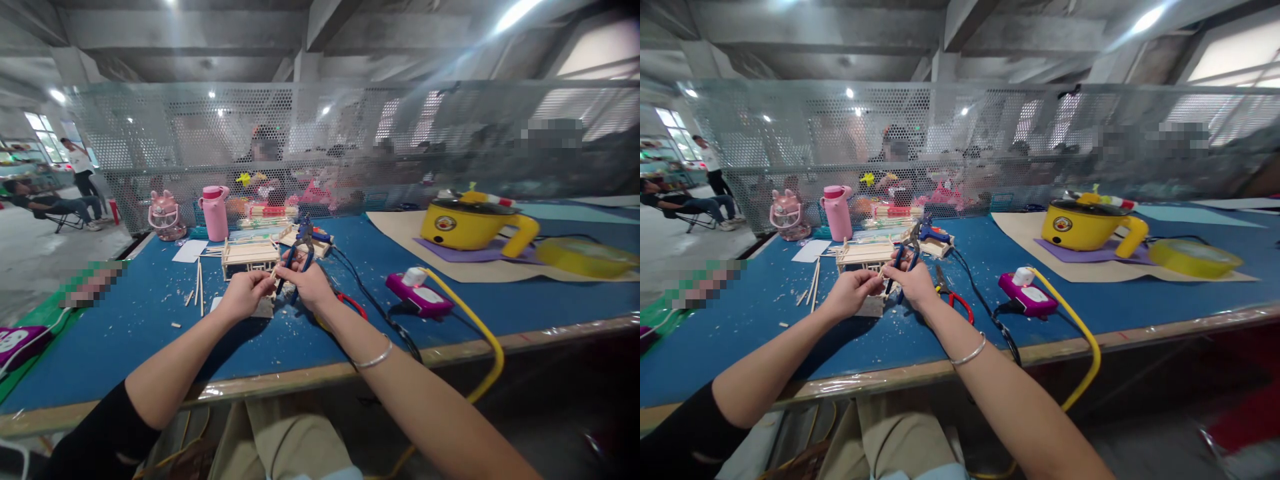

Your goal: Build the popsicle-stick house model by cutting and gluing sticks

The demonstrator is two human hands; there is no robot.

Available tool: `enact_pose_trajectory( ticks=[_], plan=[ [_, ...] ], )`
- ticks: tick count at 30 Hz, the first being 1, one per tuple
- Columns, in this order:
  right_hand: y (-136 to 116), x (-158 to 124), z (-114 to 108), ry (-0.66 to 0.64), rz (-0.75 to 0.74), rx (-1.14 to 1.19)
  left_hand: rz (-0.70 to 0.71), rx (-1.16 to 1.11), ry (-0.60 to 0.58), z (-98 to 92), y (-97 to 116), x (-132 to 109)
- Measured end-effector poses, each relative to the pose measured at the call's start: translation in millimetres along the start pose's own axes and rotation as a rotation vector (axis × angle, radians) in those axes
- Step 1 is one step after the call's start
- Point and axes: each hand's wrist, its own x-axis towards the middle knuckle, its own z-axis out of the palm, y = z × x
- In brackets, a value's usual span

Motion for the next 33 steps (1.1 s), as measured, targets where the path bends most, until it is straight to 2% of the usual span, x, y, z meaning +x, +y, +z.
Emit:
enact_pose_trajectory(
  ticks=[9,14,16,18,22,24,27,33],
  plan=[
    [-2.9,-1.0,0.8,-0.001,-0.002,-0.006,0.044,0.065,-0.044,-1.0,-0.7,-0.8],
    [-1.9,-1.3,1.4,-0.028,0.011,-0.012,0.102,0.199,-0.010,-3.0,-0.4,-0.3],
    [-0.8,-1.4,1.1,-0.039,0.002,-0.035,0.091,0.184,-0.006,-3.3,-1.0,0.1],
    [0.1,-1.6,0.9,-0.035,-0.033,-0.093,0.051,0.064,-0.021,-3.3,-2.0,0.7],
    [0.7,-2.9,2.0,-0.047,-0.102,-0.246,-0.114,-0.377,-0.070,-2.7,-4.9,2.6],
    [0.4,-4.0,3.1,-0.063,-0.116,-0.300,-0.189,-0.508,-0.079,-1.7,-6.4,3.8],
    [0.1,-5.7,4.3,-0.061,-0.138,-0.357,-0.235,-0.589,-0.077,1.2,-8.3,5.4],
    [1.8,-5.7,4.3,-0.084,-0.211,-0.414,-0.219,-0.615,-0.014,4.7,-7.1,5.4]
  ],
)
